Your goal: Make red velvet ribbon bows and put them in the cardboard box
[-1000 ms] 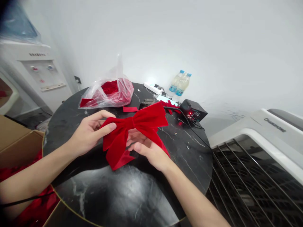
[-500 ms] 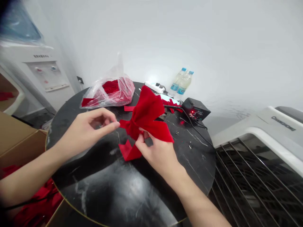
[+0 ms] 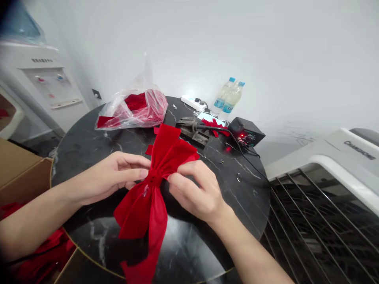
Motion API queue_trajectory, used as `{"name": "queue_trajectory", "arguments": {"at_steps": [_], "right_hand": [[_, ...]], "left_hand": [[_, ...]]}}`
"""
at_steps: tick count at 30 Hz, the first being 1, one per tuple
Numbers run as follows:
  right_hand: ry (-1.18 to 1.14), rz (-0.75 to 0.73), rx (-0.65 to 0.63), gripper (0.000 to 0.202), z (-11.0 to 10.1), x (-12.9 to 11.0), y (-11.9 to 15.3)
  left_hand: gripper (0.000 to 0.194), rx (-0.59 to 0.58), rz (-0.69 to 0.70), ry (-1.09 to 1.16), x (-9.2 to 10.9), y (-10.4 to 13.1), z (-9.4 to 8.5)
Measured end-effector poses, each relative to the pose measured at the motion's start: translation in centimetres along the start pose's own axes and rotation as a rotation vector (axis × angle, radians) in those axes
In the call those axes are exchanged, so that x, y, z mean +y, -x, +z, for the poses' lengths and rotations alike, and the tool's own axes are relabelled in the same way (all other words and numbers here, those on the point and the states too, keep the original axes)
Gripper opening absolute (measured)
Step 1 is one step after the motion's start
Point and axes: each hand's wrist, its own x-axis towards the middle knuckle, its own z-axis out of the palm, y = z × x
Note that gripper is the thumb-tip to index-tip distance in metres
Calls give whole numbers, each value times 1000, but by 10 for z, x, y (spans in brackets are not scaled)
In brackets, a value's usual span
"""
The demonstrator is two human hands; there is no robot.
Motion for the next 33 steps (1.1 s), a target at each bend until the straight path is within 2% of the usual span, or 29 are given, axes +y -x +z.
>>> {"name": "queue_trajectory", "arguments": {"at_steps": [3,8,13,15,17,19,21,24,26,29,31,33], "right_hand": [[20,0,-33,39,-1,-2,0],[46,-13,-72,37,1,-2,2],[49,-69,-37,33,0,-2,-1],[-13,46,-59,27,-4,-8,-6],[-83,207,-137,17,-8,-16,-13],[-138,329,-243,11,-11,-25,-18],[-267,475,-347,17,-12,-34,-22],[-684,804,-513,36,-10,-45,-25],[-947,958,-699,42,-8,-53,-26],[-1093,1020,-1061,30,-11,-65,-26],[-1079,966,-1296,21,-15,-71,-25],[-1030,931,-1452,20,-19,-74,-20]], "left_hand": [[23,4,4,66,-3,-3,-1],[31,-3,-38,89,-4,-6,0],[28,15,-10,66,-6,-6,-1],[30,51,26,61,-8,-5,-1],[32,93,72,52,-9,-4,-3],[33,130,111,43,-9,-3,-6],[32,173,137,36,-6,0,-10],[33,281,191,32,0,11,-21],[35,352,232,13,6,24,-29],[40,460,271,-37,18,53,-39],[44,535,265,-42,24,75,-45],[49,603,269,-21,27,101,-54]]}}
